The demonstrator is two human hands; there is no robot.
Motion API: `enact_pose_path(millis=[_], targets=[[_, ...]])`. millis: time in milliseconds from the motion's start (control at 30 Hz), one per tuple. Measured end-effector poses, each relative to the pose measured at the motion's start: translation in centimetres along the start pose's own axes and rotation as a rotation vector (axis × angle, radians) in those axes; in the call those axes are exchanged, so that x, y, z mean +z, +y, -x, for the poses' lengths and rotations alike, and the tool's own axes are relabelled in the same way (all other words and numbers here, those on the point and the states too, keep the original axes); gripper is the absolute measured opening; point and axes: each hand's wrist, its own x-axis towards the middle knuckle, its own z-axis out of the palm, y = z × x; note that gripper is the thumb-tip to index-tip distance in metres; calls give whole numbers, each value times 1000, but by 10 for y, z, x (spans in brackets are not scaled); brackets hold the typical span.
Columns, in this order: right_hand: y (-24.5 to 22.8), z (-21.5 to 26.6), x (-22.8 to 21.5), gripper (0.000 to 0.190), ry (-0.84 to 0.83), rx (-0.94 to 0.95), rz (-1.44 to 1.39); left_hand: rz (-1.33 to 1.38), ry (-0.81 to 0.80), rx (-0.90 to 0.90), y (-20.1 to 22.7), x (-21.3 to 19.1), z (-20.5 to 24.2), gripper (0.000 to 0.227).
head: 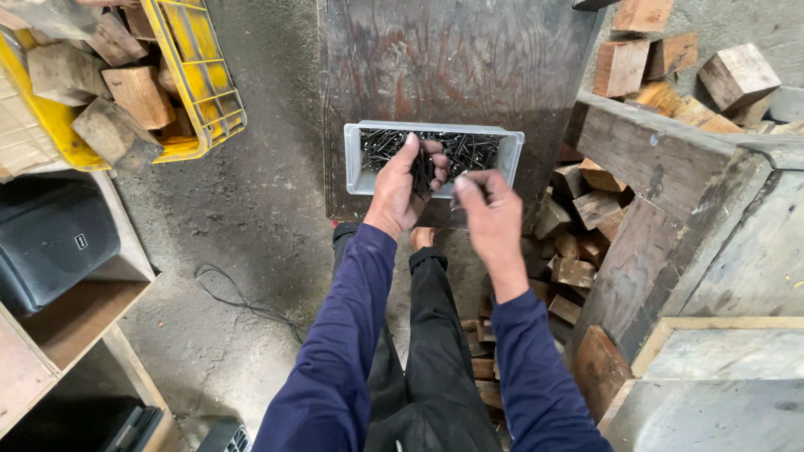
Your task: The person picks up wooden blocks and planks from a storage area, aligns the wood pieces on a workbench, selects nails from a container, and hammers the nails into the wood to join the pieces together.
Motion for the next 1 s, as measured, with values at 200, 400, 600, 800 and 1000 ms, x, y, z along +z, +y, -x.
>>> enact_pose_path(millis=[200,400,600,800,1000], targets=[[-11,13,15,28,68,-197,172,67,-86,-78,0,8,10,42],[15,-9,1,27,-119,412,-582,193,-438,-314,5,-6,22,41],[26,-17,-8,16,22,295,-493,349,-458,-285,17,0,29,48],[-7,12,-19,11,27,163,-975,765,-519,-69,10,26,31,44],[15,17,-6,12,160,186,-919,255,-3,210,-15,40,-14,43]])
